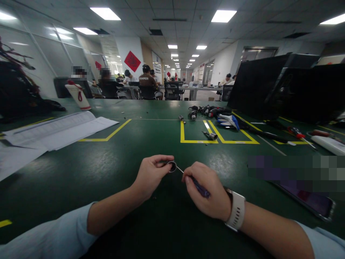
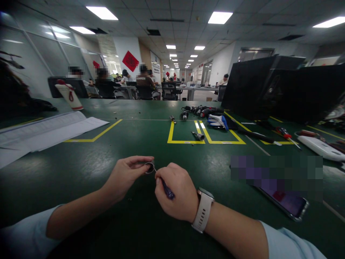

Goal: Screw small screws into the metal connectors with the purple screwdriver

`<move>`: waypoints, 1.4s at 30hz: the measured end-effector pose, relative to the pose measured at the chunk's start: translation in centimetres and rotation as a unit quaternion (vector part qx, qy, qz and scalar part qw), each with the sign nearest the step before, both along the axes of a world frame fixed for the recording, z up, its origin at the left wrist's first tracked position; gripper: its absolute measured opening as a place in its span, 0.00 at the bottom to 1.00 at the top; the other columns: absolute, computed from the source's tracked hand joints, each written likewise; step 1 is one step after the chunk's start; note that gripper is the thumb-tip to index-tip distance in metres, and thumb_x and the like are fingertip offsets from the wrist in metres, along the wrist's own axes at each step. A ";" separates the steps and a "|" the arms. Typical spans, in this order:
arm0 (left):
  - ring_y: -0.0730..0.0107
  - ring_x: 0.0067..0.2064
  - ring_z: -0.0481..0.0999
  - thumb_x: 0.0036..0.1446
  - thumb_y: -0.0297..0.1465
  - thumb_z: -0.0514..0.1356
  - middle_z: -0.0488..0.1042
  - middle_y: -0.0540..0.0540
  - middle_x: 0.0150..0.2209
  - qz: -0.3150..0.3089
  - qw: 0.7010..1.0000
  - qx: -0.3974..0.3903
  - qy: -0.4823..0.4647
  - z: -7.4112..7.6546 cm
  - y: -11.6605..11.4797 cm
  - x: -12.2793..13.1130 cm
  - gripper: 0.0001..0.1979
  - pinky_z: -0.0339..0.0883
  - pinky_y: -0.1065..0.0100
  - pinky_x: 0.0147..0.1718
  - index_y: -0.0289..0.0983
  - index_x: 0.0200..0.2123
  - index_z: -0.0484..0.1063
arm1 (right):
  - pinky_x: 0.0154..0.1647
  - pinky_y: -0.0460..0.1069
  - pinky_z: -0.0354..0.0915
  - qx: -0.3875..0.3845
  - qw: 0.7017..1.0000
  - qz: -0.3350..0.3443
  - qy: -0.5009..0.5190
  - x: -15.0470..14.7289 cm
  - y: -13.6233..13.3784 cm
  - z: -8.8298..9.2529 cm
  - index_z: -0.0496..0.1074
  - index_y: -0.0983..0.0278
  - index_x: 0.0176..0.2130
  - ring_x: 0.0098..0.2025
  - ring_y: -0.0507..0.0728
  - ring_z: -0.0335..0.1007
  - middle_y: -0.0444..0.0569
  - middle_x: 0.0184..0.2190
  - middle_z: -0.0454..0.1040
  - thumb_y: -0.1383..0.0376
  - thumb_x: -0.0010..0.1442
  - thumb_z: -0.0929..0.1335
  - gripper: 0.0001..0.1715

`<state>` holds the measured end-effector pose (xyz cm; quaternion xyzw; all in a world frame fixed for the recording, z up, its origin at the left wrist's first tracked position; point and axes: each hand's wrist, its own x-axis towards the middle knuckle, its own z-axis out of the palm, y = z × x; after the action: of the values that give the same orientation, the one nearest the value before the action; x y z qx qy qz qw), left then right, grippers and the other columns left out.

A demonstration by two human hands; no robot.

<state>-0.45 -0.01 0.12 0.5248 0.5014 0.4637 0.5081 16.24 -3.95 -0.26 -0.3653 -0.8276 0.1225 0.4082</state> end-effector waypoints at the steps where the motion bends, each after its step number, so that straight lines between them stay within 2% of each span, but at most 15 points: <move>1: 0.67 0.32 0.78 0.40 0.25 0.65 0.79 0.45 0.30 0.003 1.000 0.000 0.002 0.1 0.0 0.0 0.13 0.72 0.67 0.37 0.31 0.34 0.75 | 0.30 0.48 0.59 0.003 1.000 0.002 -0.005 0.0 0.0 0.1 0.66 0.65 0.31 0.29 0.53 0.62 0.47 0.26 0.68 0.73 0.55 0.60 0.07; 6: 0.65 0.33 0.78 0.40 0.26 0.65 0.79 0.46 0.29 0.009 1.000 0.000 0.000 0.2 -0.1 0.2 0.13 0.72 0.66 0.37 0.31 0.34 0.75 | 0.29 0.49 0.58 0.025 0.999 0.004 -0.022 -0.1 -0.2 0.2 0.65 0.66 0.32 0.28 0.53 0.61 0.48 0.25 0.68 0.73 0.54 0.60 0.07; 14: 0.68 0.30 0.78 0.39 0.24 0.65 0.79 0.46 0.26 0.020 1.000 -0.013 0.000 0.3 0.0 0.3 0.14 0.72 0.69 0.34 0.30 0.34 0.75 | 0.29 0.49 0.57 0.053 0.997 0.023 -0.053 -0.2 -0.1 -0.2 0.65 0.67 0.32 0.28 0.54 0.60 0.49 0.25 0.67 0.73 0.54 0.60 0.07; 22: 0.66 0.32 0.78 0.37 0.24 0.65 0.79 0.44 0.30 0.026 1.000 -0.009 -0.008 0.1 0.1 0.2 0.14 0.72 0.68 0.35 0.31 0.33 0.76 | 0.32 0.48 0.59 -0.011 1.000 -0.002 0.018 -0.1 0.1 -0.1 0.66 0.65 0.32 0.29 0.52 0.63 0.47 0.26 0.68 0.73 0.56 0.59 0.08; 29: 0.65 0.32 0.78 0.37 0.24 0.65 0.79 0.44 0.28 0.035 0.999 -0.011 0.000 0.0 0.3 0.2 0.14 0.73 0.67 0.34 0.31 0.33 0.76 | 0.30 0.48 0.58 0.020 0.999 0.016 -0.024 -0.2 -0.1 -0.1 0.66 0.67 0.32 0.28 0.53 0.62 0.49 0.25 0.68 0.73 0.54 0.60 0.07; 34: 0.67 0.30 0.78 0.38 0.24 0.64 0.79 0.44 0.27 0.032 0.999 -0.016 -0.012 0.0 0.2 0.2 0.14 0.72 0.69 0.33 0.30 0.33 0.76 | 0.30 0.48 0.58 0.030 0.999 0.024 -0.017 -0.2 -0.1 -0.1 0.66 0.67 0.32 0.28 0.53 0.62 0.48 0.25 0.68 0.73 0.55 0.60 0.07; 42: 0.69 0.29 0.77 0.38 0.24 0.65 0.79 0.45 0.27 0.027 0.999 -0.011 -0.019 -0.3 0.4 0.1 0.14 0.72 0.70 0.32 0.31 0.34 0.76 | 0.29 0.49 0.58 0.043 0.998 0.012 -0.036 -0.3 -0.2 -0.4 0.65 0.67 0.33 0.29 0.53 0.61 0.49 0.26 0.68 0.73 0.55 0.60 0.07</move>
<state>-0.32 0.36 -0.21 0.4964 0.5104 0.4816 0.5109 15.95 -4.12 -0.71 -0.3414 -0.8508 0.0781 0.3917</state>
